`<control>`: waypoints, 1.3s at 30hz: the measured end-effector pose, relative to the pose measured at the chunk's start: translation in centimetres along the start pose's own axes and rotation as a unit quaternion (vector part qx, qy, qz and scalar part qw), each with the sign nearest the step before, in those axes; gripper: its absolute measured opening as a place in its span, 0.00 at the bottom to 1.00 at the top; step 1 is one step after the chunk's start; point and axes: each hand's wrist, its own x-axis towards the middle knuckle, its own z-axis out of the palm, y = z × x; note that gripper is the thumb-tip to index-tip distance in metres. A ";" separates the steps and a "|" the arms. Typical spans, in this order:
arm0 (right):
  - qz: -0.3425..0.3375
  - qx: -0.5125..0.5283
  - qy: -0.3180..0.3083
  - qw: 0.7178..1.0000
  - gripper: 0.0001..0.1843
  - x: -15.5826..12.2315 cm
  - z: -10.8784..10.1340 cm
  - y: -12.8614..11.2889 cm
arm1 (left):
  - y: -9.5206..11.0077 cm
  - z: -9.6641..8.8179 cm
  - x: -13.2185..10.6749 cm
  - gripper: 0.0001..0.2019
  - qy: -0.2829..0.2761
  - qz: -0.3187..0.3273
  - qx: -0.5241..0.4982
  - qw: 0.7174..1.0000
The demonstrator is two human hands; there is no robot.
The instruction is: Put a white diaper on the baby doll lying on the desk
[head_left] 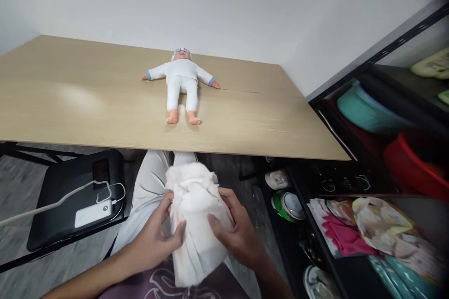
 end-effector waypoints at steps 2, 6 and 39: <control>-0.033 -0.004 0.011 0.999 0.22 0.1 0.1 -2.2 | 1.6 -0.8 -0.7 0.23 0.007 0.014 0.021 1.000; -0.062 -0.025 0.057 0.996 0.21 3.6 1.9 -2.2 | 1.2 -2.2 1.9 0.21 0.082 0.032 0.039 0.995; -0.162 -0.484 0.025 0.860 0.41 24.0 6.5 3.3 | 0.6 -14.9 15.6 0.13 0.102 0.182 0.308 0.928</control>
